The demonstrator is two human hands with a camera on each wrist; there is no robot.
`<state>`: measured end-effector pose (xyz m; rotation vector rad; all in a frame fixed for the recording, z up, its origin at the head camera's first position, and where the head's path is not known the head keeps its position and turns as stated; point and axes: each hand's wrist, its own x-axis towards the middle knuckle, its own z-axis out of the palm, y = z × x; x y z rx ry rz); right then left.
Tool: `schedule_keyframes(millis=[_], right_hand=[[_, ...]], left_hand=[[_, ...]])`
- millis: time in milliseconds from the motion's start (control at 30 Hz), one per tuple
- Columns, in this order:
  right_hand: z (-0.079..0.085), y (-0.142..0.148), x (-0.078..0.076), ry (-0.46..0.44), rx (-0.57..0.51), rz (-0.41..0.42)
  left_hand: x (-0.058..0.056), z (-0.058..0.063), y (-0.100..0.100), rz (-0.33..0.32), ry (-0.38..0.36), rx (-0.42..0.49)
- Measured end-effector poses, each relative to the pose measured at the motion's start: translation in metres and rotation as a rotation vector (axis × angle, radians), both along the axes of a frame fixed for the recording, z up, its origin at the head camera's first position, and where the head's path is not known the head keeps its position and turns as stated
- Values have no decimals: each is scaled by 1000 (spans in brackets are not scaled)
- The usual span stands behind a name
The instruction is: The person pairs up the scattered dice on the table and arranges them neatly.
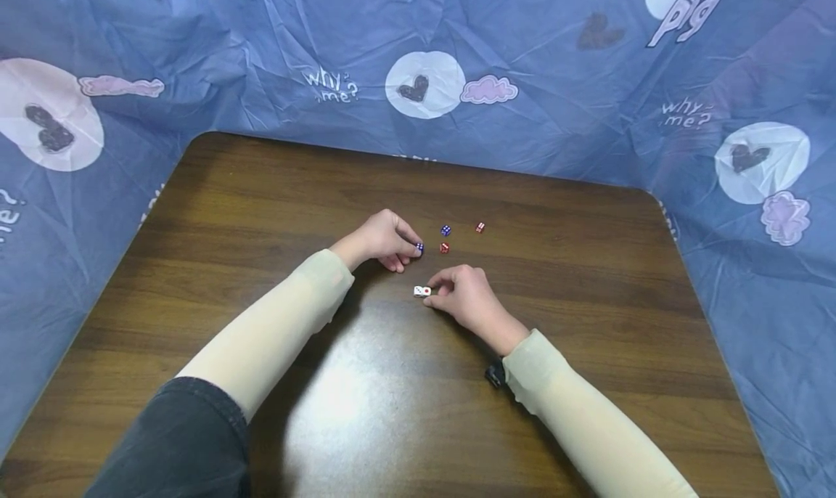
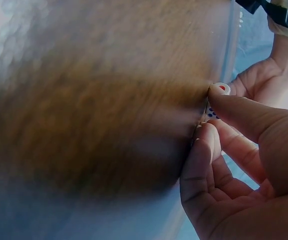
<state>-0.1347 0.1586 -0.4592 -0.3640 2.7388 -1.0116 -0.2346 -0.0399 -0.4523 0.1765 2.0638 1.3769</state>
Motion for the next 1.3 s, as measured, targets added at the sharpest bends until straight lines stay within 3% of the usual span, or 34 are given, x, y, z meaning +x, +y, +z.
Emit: schedule_keyframes(millis=[500, 833, 1300], right_hand=[[1, -2, 0, -23, 15, -7], [2, -3, 1, -18, 12, -9], [3, -3, 1, -21, 8, -19]], left_hand=[[34, 1, -2, -2, -7, -22], [39, -3, 0, 22, 26, -58], [43, -1, 4, -11, 112, -99]])
